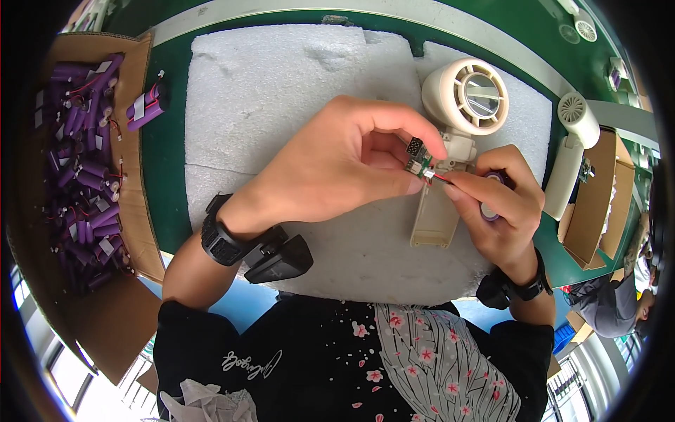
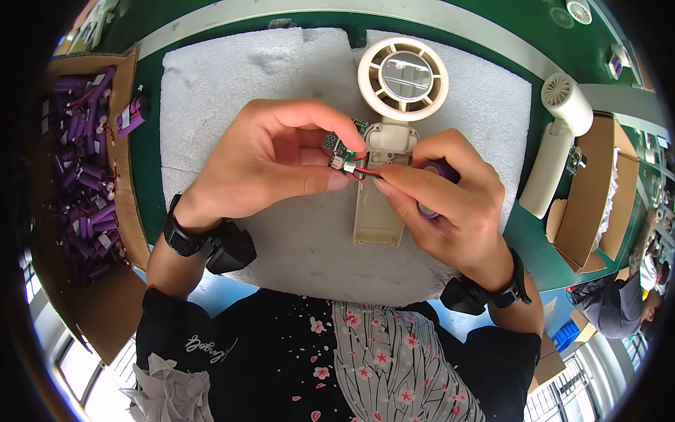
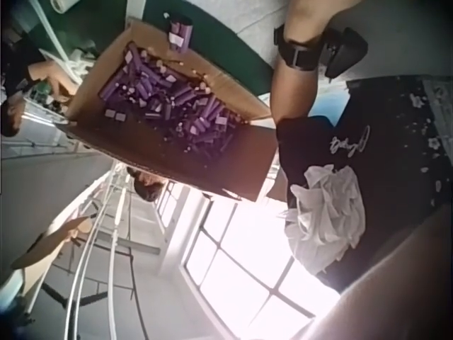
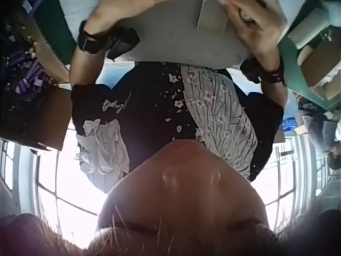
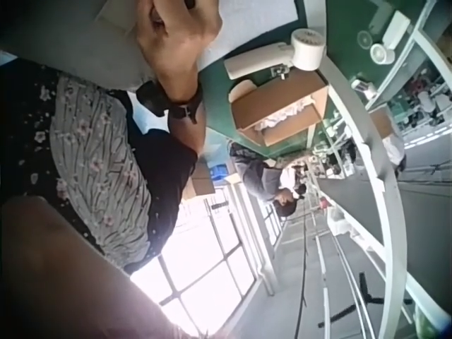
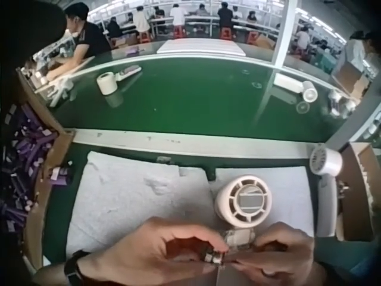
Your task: The person connects a battery to a circuit board by hand, inserts them into a fan housing, and places the assembly on a conveyor belt before repeating the process.
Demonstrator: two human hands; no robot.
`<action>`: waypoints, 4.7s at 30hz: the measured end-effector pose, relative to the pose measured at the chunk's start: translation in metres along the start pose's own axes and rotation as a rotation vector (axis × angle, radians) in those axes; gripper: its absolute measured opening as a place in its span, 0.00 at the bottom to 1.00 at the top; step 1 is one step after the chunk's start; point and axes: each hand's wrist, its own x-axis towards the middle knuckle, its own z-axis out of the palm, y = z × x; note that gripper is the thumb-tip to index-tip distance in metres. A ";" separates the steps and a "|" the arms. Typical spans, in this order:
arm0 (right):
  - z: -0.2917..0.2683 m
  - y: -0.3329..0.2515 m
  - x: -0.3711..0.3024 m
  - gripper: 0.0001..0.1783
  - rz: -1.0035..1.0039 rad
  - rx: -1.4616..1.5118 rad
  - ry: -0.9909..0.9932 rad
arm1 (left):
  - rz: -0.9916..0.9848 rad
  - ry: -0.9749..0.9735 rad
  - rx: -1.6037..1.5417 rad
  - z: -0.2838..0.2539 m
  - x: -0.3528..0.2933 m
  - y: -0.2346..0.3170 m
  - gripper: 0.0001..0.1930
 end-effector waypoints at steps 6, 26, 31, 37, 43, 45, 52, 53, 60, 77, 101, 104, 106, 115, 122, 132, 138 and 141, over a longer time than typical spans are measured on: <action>0.002 0.001 0.001 0.16 -0.040 -0.032 -0.010 | 0.001 -0.013 -0.001 -0.001 -0.001 0.001 0.14; -0.001 0.002 -0.002 0.12 0.022 0.026 -0.066 | 0.167 0.011 0.068 0.001 -0.001 -0.008 0.14; 0.000 0.002 0.001 0.13 -0.005 0.024 -0.037 | 0.197 0.027 0.109 0.000 -0.001 -0.009 0.14; 0.001 0.003 0.001 0.12 -0.022 0.030 -0.027 | 0.169 0.022 0.180 0.002 -0.002 -0.007 0.16; 0.001 0.004 0.002 0.11 -0.064 0.023 -0.035 | 0.265 0.051 0.268 0.006 -0.002 -0.009 0.17; 0.001 0.005 0.002 0.10 -0.073 0.021 -0.051 | 0.276 0.071 0.314 0.007 -0.001 -0.010 0.18; 0.006 0.006 0.000 0.18 -0.031 0.112 0.080 | 0.354 0.114 0.527 0.012 -0.002 -0.013 0.20; 0.008 0.005 -0.001 0.20 0.012 0.132 0.151 | 0.362 0.122 0.579 0.013 -0.002 -0.014 0.20; 0.007 0.004 0.005 0.25 -0.098 -0.021 0.124 | 0.404 0.222 0.651 0.026 -0.003 -0.012 0.20; 0.005 0.004 0.003 0.23 -0.045 -0.078 0.134 | 0.408 0.339 0.591 0.027 -0.006 -0.023 0.16; 0.008 0.004 0.000 0.27 -0.005 -0.098 0.163 | 0.578 0.378 0.773 0.028 0.002 -0.026 0.15; 0.007 0.004 0.002 0.26 -0.036 -0.118 0.173 | 0.591 0.362 0.784 0.026 0.003 -0.026 0.15; 0.007 0.004 0.003 0.26 -0.056 -0.128 0.178 | 0.600 0.356 0.791 0.024 0.003 -0.026 0.15; -0.001 -0.008 0.004 0.19 0.131 0.041 0.100 | 0.504 0.286 0.676 0.020 -0.001 -0.027 0.14; -0.005 -0.007 -0.003 0.17 0.197 0.020 0.048 | 0.287 0.185 0.516 0.021 0.000 -0.020 0.18; 0.001 -0.004 -0.003 0.17 0.038 -0.091 0.104 | 0.248 0.117 0.490 0.020 0.002 -0.020 0.19; 0.001 -0.005 -0.002 0.18 0.085 -0.097 0.103 | 0.242 0.127 0.486 0.020 0.003 -0.020 0.18; 0.003 -0.003 -0.002 0.18 0.016 -0.119 0.129 | 0.243 0.121 0.509 0.019 0.003 -0.020 0.18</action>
